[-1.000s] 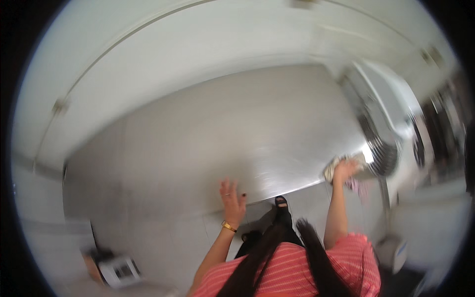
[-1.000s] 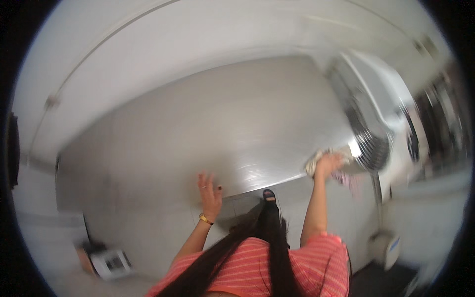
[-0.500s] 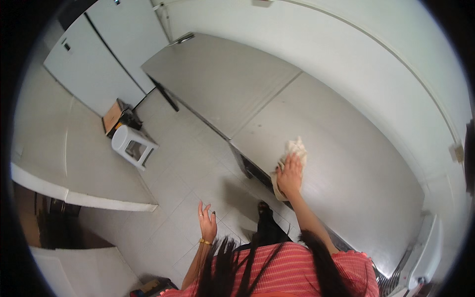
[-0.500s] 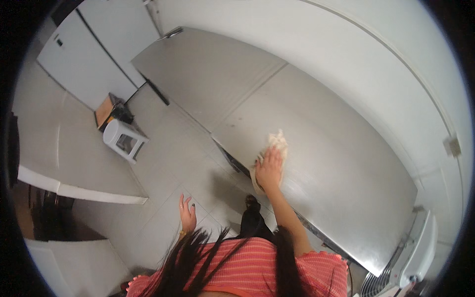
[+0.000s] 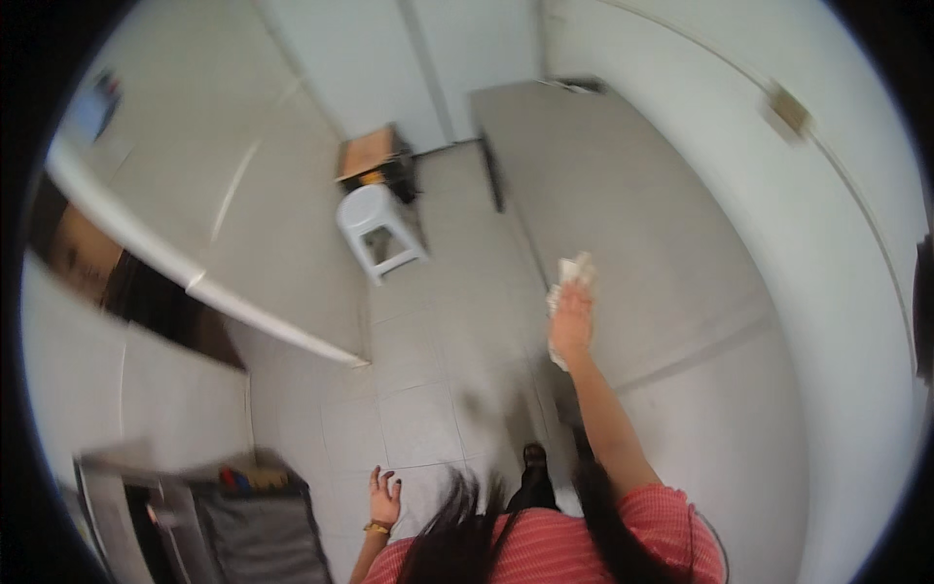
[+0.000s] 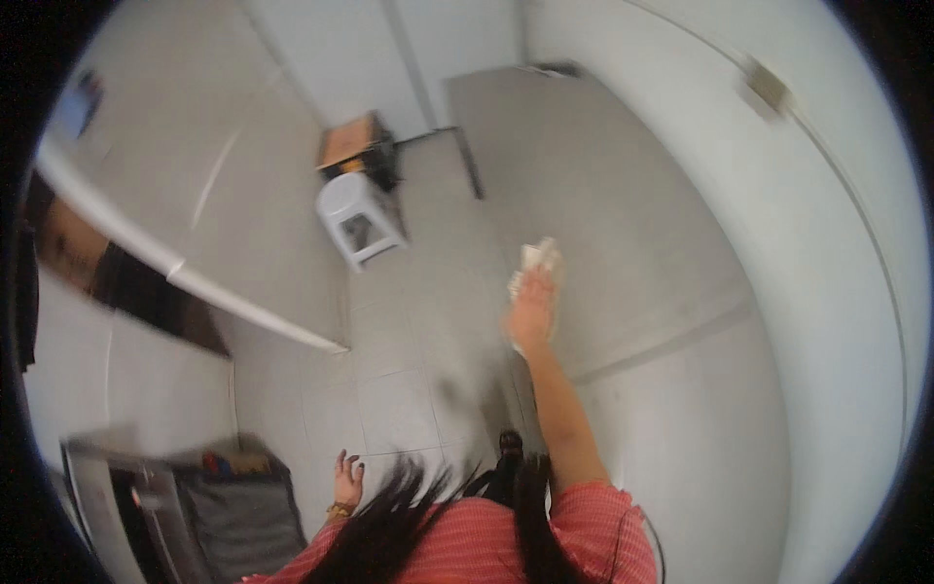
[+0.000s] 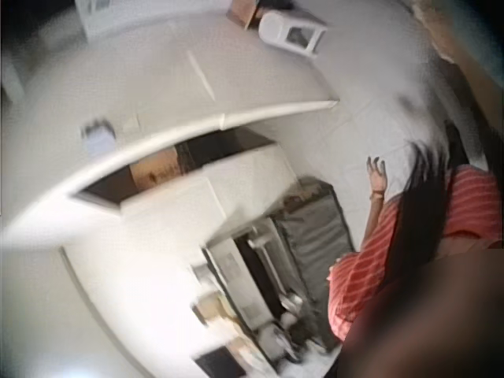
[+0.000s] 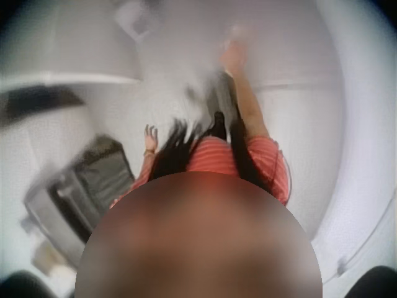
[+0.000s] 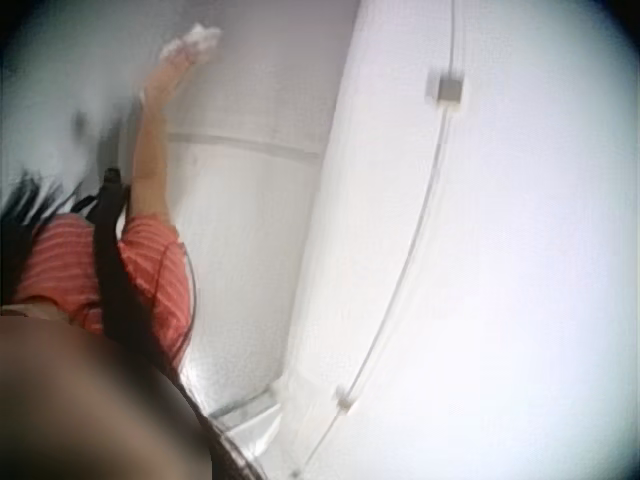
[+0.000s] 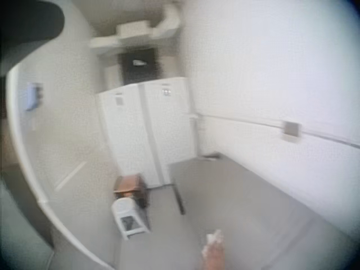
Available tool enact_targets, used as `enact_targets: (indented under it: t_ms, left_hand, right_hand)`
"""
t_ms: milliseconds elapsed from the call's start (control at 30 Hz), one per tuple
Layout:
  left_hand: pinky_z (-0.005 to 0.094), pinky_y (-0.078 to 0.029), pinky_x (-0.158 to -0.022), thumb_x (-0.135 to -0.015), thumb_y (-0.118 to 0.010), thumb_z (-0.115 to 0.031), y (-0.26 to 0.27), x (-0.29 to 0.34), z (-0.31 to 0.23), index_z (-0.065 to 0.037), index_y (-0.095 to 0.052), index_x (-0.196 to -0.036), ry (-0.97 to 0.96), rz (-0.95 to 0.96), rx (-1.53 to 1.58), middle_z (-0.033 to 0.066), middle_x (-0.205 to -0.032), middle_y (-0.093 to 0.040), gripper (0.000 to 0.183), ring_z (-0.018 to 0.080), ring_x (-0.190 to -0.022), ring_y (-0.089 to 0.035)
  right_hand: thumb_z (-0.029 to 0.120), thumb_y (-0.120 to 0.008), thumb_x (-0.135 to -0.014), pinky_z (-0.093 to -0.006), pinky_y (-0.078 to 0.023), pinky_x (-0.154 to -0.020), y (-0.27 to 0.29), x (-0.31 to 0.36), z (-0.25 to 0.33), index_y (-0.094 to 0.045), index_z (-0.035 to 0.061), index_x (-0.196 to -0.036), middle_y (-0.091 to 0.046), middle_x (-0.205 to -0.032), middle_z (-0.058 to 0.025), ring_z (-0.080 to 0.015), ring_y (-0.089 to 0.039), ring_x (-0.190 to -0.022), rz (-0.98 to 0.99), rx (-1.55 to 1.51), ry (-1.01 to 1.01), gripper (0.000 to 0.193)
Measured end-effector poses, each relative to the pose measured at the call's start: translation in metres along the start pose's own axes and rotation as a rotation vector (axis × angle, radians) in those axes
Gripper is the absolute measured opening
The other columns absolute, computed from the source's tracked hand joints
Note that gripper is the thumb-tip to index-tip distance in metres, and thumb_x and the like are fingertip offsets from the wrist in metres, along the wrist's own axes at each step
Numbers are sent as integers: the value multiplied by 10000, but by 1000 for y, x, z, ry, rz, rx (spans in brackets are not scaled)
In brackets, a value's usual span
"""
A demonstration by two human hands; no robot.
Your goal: The person wipes a large stainless steel surface with a cloth, then moves to a countertop, shifts a digital scale and a metal bowl, and continues wiping the counter. The person walks through the kitchen area at the end.
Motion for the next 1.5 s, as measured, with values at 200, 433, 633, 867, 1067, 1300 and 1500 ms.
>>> enact_targets:
  t_ms: [200, 433, 633, 867, 1067, 1300, 1500]
  left_hand:
    - [475, -285, -1073, -886, -549, -347, 5, 48, 28, -60, -559, -1144, 276, -180, -116, 247, -1387, -354, 387, 426, -1293, -312]
    - [469, -268, -1082, -912, -437, -451, -63, 233, 144, -54, -562, -1201, 1120, -272, 149, 238, -1366, -405, 508, 404, -1311, -300]
    - [477, -327, -1037, -932, -379, -444, -165, 276, 219, -76, -564, -1217, 1183, -11, 158, 143, -1270, -532, 501, 378, -1217, -425]
    - [419, -366, -1009, -919, -423, -451, -65, 306, 325, -31, -589, -1128, 1446, -727, 565, 186, -1217, -546, 498, 358, -1184, -455]
    - [404, -378, -997, -914, -453, -423, -10, 362, 378, -21, -586, -1129, 1491, -1148, 734, 211, -1202, -543, 475, 352, -1169, -473]
    - [431, -400, -968, -880, -452, -456, -100, 464, 385, 15, -598, -1113, 1987, -1184, 1007, 262, -1124, -590, 545, 399, -1089, -534]
    - [443, -417, -937, -880, -431, -465, -94, 515, 330, 37, -593, -1116, 2368, -1528, 1076, 275, -1117, -591, 578, 403, -1090, -543]
  right_hand:
    - [158, -436, -920, -431, -192, -1119, -83, -149, -31, -271, 8, -1410, -322, -1429, -189, -336, -291, -1322, -63, -569, 208, 539]
    - [73, -466, -859, -392, -503, -748, -189, -207, 65, -472, -56, -1244, -579, -1094, -176, -313, -596, -888, 537, -918, -62, 407]
    - [138, -465, -896, -367, -514, -644, -197, 71, 398, -535, -19, -1140, -601, -962, -98, -247, -601, -736, 1395, -1459, -219, 298]
    - [211, -489, -909, -354, -518, -742, -193, 302, 685, -526, 19, -1160, -612, -971, -81, -240, -611, -782, 1888, -1342, 328, 318]
    - [198, -552, -892, -382, -521, -743, -128, 482, 905, -493, -3, -1207, -619, -1020, -125, -258, -627, -868, 2265, -983, 312, 379]
    - [125, -579, -850, -383, -517, -805, -3, 722, 1025, -511, 30, -1234, -625, -1082, -115, -266, -621, -944, 2537, -944, 379, 401]
    - [162, -576, -860, -378, -493, -840, 82, 972, 1068, -530, 28, -1222, -628, -1091, -109, -257, -616, -975, 2636, -363, 635, 389]
Point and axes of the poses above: each hand's wrist, its own x-axis away from the middle knuckle, its own y-axis out of the back of the hand, z = x × y, the point moved 9 cm from there along -x, towards the middle knuckle
